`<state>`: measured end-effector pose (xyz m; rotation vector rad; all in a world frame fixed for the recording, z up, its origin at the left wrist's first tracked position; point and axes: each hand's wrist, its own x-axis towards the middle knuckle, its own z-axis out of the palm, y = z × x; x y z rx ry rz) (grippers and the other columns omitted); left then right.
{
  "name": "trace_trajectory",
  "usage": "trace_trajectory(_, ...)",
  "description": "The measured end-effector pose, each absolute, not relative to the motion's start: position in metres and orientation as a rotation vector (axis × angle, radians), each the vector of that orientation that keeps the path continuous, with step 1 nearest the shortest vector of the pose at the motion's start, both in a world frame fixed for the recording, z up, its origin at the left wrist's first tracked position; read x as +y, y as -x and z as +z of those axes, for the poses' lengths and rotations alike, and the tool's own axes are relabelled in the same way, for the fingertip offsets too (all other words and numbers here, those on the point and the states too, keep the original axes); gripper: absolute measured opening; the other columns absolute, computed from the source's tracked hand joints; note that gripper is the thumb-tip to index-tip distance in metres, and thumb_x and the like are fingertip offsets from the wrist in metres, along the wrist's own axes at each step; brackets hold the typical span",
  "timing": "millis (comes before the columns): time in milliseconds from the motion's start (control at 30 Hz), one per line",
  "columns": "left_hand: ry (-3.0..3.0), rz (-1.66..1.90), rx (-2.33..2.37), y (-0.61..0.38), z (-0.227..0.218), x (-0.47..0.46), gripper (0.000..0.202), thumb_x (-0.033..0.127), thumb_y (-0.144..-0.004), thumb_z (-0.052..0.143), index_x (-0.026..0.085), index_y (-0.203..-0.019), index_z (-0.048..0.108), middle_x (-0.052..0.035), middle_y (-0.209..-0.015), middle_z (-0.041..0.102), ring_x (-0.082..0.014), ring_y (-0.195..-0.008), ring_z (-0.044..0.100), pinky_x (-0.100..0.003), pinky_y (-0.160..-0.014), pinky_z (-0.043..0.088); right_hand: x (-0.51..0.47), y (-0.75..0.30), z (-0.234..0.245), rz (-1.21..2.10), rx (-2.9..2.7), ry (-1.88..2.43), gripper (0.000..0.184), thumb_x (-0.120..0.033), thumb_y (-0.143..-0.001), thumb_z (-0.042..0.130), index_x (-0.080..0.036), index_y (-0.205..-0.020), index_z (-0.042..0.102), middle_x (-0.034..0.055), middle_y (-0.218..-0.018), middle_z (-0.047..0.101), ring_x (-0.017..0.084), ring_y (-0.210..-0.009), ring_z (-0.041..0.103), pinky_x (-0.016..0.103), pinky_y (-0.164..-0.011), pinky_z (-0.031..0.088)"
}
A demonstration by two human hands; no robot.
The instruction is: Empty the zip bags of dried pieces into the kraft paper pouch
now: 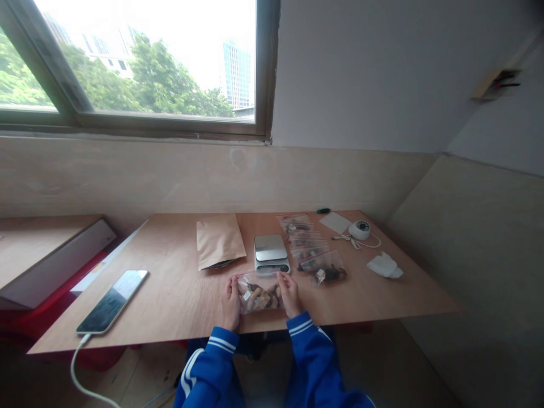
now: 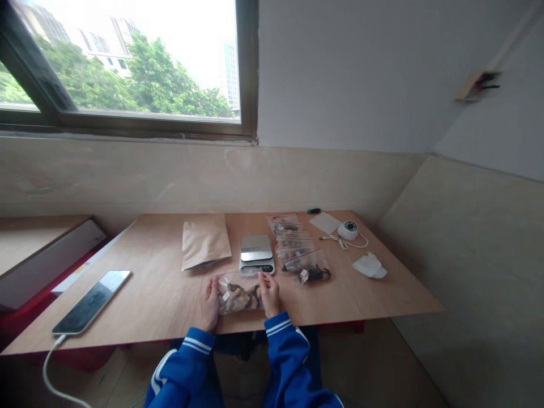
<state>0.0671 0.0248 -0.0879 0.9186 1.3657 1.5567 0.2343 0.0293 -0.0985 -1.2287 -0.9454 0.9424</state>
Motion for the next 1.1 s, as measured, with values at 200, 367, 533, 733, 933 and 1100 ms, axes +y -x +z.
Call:
trace_trajectory(200,-0.940,1.526,1.333,-0.069,-0.088,0.024,0.045,0.064,-0.076,0.056,0.019,-0.072,0.060,0.0043,-0.052,0.049,-0.0107,-0.047,0.045,-0.023,-0.047,0.037,0.027,-0.235,-0.089,0.946,-0.950,1.171,0.046,-0.057,-0.082,0.055,-0.016,-0.098,0.069,0.0077,-0.089,0.072,0.017,-0.065,0.066,0.026,-0.062,0.050)
trace_trajectory(367,-0.840,1.490,1.273,-0.070,-0.093,0.024,0.042,0.060,-0.074,0.061,0.019,-0.081,0.057,0.0095,-0.042,0.040,-0.0086,-0.035,0.036,-0.021,-0.037,0.028,0.029,-0.236,-0.093,0.928,-0.898,1.182,0.044,-0.056,-0.082,0.056,-0.017,-0.100,0.068,0.0072,-0.087,0.072,0.016,-0.061,0.067,0.027,-0.063,0.051)
trace_trajectory(533,-0.796,1.571,1.285,-0.069,-0.094,0.025,0.042,0.057,-0.071,0.065,0.016,-0.082,0.059,0.0020,-0.058,0.058,-0.0109,-0.047,0.053,-0.021,-0.043,0.038,0.032,-0.237,-0.101,0.839,-0.894,1.191,0.036,-0.049,-0.080,0.062,-0.018,-0.097,0.067,0.0074,-0.092,0.071,0.017,-0.074,0.068,0.028,-0.069,0.052)
trace_trajectory(733,-0.839,1.594,1.350,-0.065,-0.097,0.027,0.041,0.053,-0.070,0.068,0.015,-0.085,0.063,-0.0021,-0.071,0.064,-0.0138,-0.062,0.060,-0.024,-0.056,0.047,0.033,-0.238,-0.106,0.799,-0.863,1.290,0.041,-0.050,-0.079,0.061,-0.014,-0.097,0.068,0.0080,-0.083,0.071,0.018,-0.070,0.064,0.030,-0.067,0.051)
trace_trajectory(933,-0.817,1.549,1.316,-0.065,-0.100,0.027,0.047,0.057,-0.070,0.066,0.014,-0.088,0.064,-0.0033,-0.074,0.065,-0.0139,-0.062,0.058,-0.024,-0.055,0.045,0.032,-0.240,-0.106,0.803,-0.843,1.322,0.048,-0.056,-0.079,0.058,-0.014,-0.099,0.068,0.0079,-0.081,0.072,0.018,-0.068,0.063,0.029,-0.065,0.051)
trace_trajectory(1100,-0.890,1.569,1.410,-0.065,-0.095,0.024,0.043,0.056,-0.072,0.064,0.015,-0.086,0.065,-0.0026,-0.074,0.063,-0.0148,-0.065,0.058,-0.025,-0.059,0.045,0.032,-0.239,-0.107,0.805,-0.848,1.310,0.048,-0.056,-0.079,0.058,-0.013,-0.098,0.068,0.0086,-0.082,0.072,0.019,-0.069,0.064,0.029,-0.067,0.050)
